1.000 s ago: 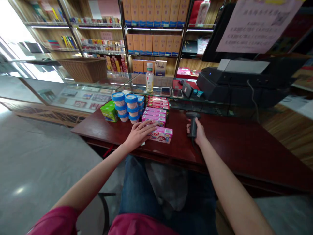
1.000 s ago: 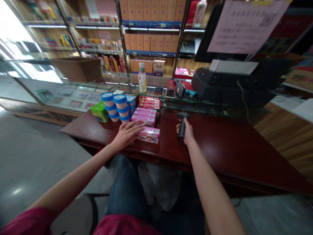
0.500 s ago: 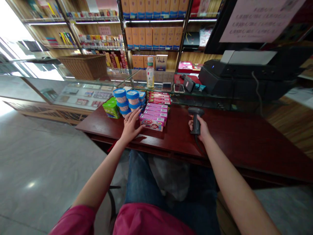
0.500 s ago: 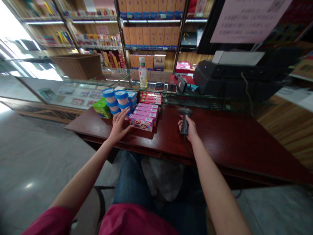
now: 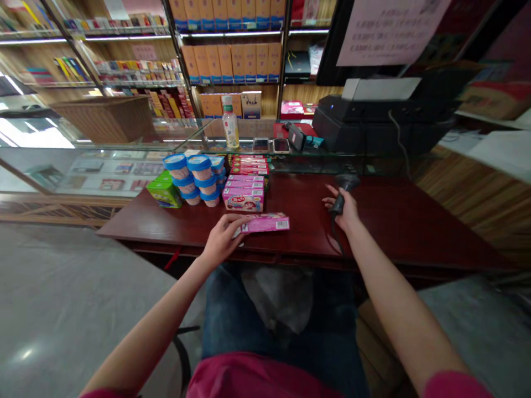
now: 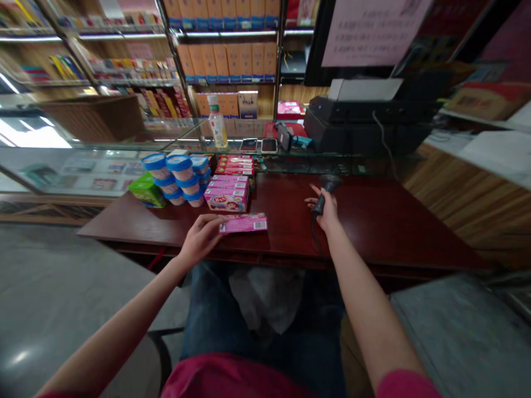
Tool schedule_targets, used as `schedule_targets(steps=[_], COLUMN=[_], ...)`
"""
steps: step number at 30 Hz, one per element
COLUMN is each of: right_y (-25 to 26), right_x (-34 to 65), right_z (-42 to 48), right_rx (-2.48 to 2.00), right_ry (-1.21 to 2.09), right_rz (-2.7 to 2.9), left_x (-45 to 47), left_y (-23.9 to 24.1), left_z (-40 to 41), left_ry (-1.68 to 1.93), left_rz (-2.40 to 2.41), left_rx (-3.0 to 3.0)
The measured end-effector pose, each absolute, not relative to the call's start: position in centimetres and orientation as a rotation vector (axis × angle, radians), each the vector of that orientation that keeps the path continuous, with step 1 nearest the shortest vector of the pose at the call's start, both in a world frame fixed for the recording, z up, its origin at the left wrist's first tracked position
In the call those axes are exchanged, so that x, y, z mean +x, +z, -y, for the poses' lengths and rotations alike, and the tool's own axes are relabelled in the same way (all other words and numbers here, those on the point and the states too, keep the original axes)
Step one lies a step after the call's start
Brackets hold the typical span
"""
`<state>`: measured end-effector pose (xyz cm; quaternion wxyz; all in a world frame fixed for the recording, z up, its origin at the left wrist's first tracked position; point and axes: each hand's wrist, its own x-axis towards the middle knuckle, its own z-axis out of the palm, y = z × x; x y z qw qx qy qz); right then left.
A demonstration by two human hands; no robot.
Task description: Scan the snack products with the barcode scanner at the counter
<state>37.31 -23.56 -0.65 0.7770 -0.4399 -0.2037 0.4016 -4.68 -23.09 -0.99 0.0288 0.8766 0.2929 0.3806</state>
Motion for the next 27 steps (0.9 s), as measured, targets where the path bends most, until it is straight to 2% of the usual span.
schedule_targets(steps=[6, 15, 20, 27], right_y=[0.0, -0.3, -0.5, -0.4], right_x=[43.1, 45.1, 44.2, 42.8], right_z=[24.9, 25.1, 25.0, 25.3], right_rx=[-0.947, -0.798, -0.892, -1.054], right_ry=[0.897, 0.992, 0.974, 0.907], right_rz=[0.334, 0.259, 0.461, 0.622], left_x=[6.5, 22.5, 25.4, 24.8], left_y=[0.0, 0.1, 0.4, -0.2], left_z=[22.5, 13.7, 10.4, 9.9], left_ry=[1.017, 0.664, 0.731, 0.957], left_rz=[-0.634, -0.956, -1.106, -1.038], left_rx=[2.796, 2.858, 2.749, 2.565])
